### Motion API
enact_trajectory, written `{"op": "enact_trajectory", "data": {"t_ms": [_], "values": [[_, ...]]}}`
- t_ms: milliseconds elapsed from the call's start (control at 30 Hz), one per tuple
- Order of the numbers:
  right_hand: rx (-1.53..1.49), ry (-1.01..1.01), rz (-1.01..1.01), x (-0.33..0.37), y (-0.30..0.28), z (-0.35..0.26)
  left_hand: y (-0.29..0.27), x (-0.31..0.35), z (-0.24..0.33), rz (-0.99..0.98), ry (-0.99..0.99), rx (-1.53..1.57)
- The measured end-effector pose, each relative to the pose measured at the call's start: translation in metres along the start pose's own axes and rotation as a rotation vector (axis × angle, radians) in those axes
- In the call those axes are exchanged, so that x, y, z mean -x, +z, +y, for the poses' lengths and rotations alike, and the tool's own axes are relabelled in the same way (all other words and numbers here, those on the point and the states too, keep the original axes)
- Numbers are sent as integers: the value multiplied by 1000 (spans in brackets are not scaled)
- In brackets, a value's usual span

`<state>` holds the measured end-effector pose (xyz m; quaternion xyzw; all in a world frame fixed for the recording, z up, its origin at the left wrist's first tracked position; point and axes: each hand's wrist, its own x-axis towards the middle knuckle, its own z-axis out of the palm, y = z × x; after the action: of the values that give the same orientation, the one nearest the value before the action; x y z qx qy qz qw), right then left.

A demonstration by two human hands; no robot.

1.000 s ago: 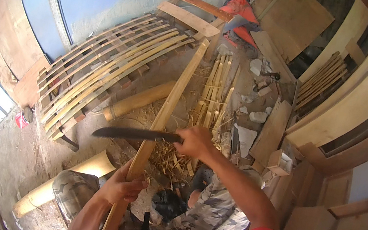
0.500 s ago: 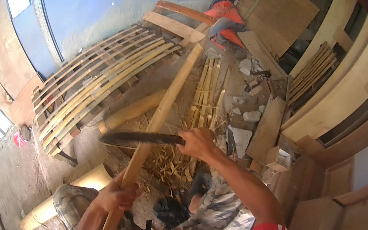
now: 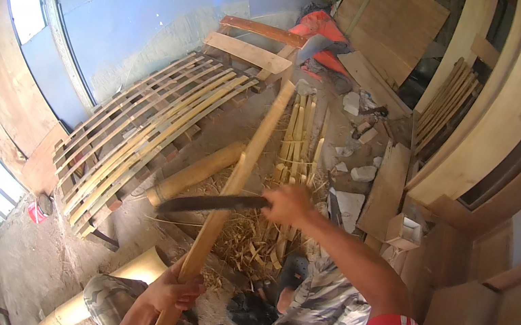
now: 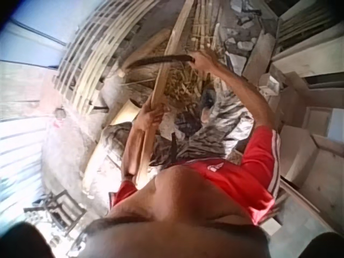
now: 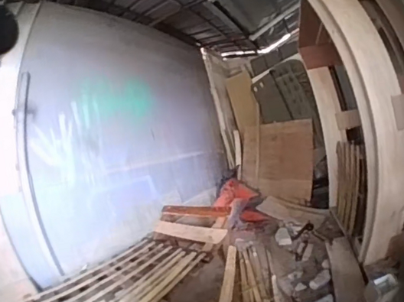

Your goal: The person sits on the floor and uses a curved blade to shave and smooth a long bamboo strip. They hold the strip with one hand and repeatedly draw the blade along its length, rotating the strip to work different sides. Bamboo shavings accumulate on the floor.

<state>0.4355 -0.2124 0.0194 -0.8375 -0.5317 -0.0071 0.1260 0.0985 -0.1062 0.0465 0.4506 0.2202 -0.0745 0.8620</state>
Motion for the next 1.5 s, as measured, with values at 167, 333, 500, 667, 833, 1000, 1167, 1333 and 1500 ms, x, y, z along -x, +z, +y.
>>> {"op": "enact_trajectory", "data": {"t_ms": [167,333,500,667,833,1000,1167,1333,1500], "values": [[-81,247,13,-10,5,64,1,4,-13,24,-66,42],[-25,396,-57,-13,-5,50,-3,5,-14,62,-51,47],[-729,930,160,-30,3,102,-7,2,-22,16,18,58],[-1426,703,322,-22,-40,31,1,3,-23,-45,99,16],[-1463,666,292,-20,-65,-23,-2,3,-32,-188,147,-76],[-1663,531,283,3,-61,-39,1,-1,-42,-193,82,72],[-1828,415,151,21,-47,-53,18,-21,-31,-264,116,98],[-1707,295,95,22,-34,-70,26,-17,-3,-160,95,74],[-989,132,148,23,-20,-77,18,-15,-1,-27,153,-40]]}}
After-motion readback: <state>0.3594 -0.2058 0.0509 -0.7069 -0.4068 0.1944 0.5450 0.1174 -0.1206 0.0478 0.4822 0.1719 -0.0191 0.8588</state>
